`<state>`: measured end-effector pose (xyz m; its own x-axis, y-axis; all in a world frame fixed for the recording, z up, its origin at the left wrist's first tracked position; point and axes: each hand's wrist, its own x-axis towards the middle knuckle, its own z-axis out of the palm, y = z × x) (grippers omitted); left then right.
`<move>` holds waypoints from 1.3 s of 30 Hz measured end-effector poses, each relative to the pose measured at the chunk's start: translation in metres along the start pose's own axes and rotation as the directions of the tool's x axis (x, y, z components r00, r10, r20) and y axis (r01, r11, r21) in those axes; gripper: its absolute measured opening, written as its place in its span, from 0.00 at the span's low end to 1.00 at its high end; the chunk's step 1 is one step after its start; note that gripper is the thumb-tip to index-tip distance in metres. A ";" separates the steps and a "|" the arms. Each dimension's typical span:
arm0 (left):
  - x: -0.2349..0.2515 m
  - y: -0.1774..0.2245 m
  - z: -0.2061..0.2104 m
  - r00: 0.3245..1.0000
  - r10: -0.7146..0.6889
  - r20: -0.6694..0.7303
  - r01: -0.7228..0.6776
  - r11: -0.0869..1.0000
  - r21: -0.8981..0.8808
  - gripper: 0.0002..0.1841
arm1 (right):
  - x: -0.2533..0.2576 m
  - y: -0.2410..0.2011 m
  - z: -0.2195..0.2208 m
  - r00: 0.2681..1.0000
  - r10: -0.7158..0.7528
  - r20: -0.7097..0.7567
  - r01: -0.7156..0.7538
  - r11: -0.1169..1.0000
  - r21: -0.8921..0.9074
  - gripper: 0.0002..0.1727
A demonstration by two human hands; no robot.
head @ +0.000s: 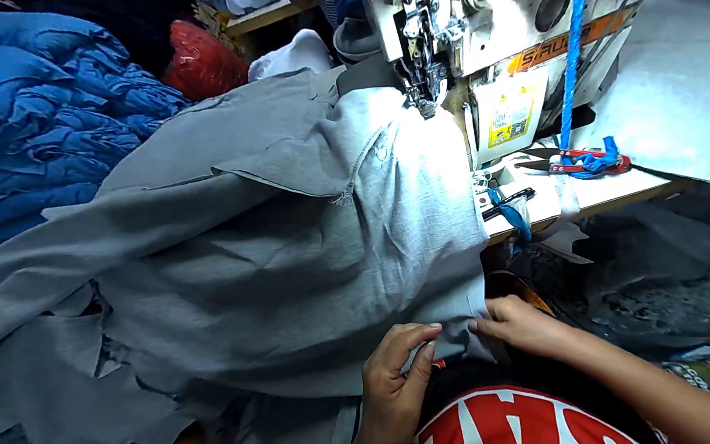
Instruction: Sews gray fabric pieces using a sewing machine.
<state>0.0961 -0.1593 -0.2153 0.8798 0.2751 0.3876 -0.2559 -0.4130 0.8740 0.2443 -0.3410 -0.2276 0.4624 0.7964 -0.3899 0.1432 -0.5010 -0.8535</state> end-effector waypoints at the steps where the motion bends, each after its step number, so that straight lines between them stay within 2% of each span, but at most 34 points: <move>1: 0.002 0.003 0.000 0.999 0.043 0.008 -0.043 0.998 0.034 0.10 | -0.002 -0.014 -0.006 0.999 0.006 -0.032 0.000 0.985 0.171 0.15; 3: 0.008 0.012 0.002 0.992 0.119 0.031 -0.121 0.988 0.091 0.13 | -0.003 -0.040 -0.015 0.996 0.003 -0.088 0.037 0.893 0.449 0.11; 5: 0.014 0.017 0.008 0.979 0.196 0.053 -0.201 0.971 0.132 0.19 | -0.002 -0.064 -0.022 0.994 0.051 -0.093 0.016 0.792 0.610 0.11; 8: 0.021 0.017 0.016 0.969 0.242 0.036 -0.245 0.958 0.149 0.21 | -0.001 -0.086 -0.025 0.991 0.130 -0.043 -0.055 0.665 0.745 0.11; 11: 0.024 0.013 0.020 0.980 0.193 -0.044 -0.191 0.981 0.046 0.15 | -0.008 -0.087 -0.022 0.996 0.073 -0.045 -0.004 0.566 0.824 0.07; 12: 0.024 0.012 0.021 0.984 0.166 -0.063 -0.167 0.986 -0.005 0.14 | -0.012 -0.086 -0.020 0.997 0.045 -0.062 0.026 0.556 0.831 0.11; 14: 0.023 0.013 0.021 0.992 0.108 -0.070 -0.115 0.988 -0.104 0.13 | -0.019 -0.083 -0.016 0.994 0.005 -0.111 0.087 0.586 0.806 0.22; 16: 0.023 0.014 0.021 0.998 0.055 -0.043 -0.063 0.979 -0.194 0.14 | -0.024 -0.079 -0.009 0.980 -0.019 -0.196 0.158 0.669 0.727 0.29; 19: 0.023 0.014 0.019 0.999 -0.029 0.032 0.038 0.933 -0.358 0.18 | -0.025 -0.067 0.000 0.934 -0.112 -0.338 0.310 0.726 0.614 0.32; 21: 0.023 0.015 0.020 0.990 -0.117 0.083 0.143 0.852 -0.504 0.20 | -0.025 -0.062 0.003 0.876 -0.224 -0.427 0.422 0.783 0.457 0.33; 23: 0.025 0.018 0.022 0.972 -0.202 0.124 0.234 0.752 -0.616 0.16 | -0.024 -0.059 0.006 0.804 -0.377 -0.460 0.528 0.809 0.259 0.33; 25: 0.027 0.020 0.023 0.952 -0.261 0.158 0.294 0.649 -0.702 0.10 | -0.023 -0.056 0.006 0.755 -0.502 -0.422 0.605 0.782 0.152 0.30; 27: 0.031 0.019 0.020 0.933 -0.293 0.209 0.343 0.548 -0.763 0.07 | -0.023 -0.054 0.004 0.728 -0.572 -0.378 0.650 0.751 0.116 0.27; 30: 0.035 0.019 0.009 0.893 -0.386 0.233 0.417 0.511 -0.751 0.06 | -0.027 -0.051 -0.004 0.714 -0.615 -0.335 0.683 0.716 0.141 0.22; 32: 0.038 0.021 0.002 0.869 -0.466 0.168 0.428 0.535 -0.728 0.07 | -0.031 -0.049 -0.010 0.719 -0.614 -0.325 0.680 0.719 0.145 0.19; 35: 0.040 0.024 0.001 0.884 -0.467 0.002 0.357 0.674 -0.646 0.05 | -0.033 -0.048 -0.010 0.734 -0.604 -0.310 0.663 0.735 0.139 0.19; 37: 0.040 0.021 0.005 0.945 -0.315 -0.092 0.237 0.848 -0.475 0.08 | -0.031 -0.051 -0.005 0.724 -0.629 -0.284 0.680 0.719 0.142 0.19; 39: 0.040 0.018 0.009 0.988 -0.075 -0.132 0.045 0.975 -0.217 0.13 | -0.028 -0.056 0.002 0.709 -0.640 -0.295 0.696 0.703 0.146 0.19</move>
<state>0.1304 -0.1636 -0.1871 0.8361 0.4174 0.3559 -0.2965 -0.2020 0.9334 0.2219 -0.3349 -0.1697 0.4949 0.7854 0.3719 0.2945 0.2510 -0.9221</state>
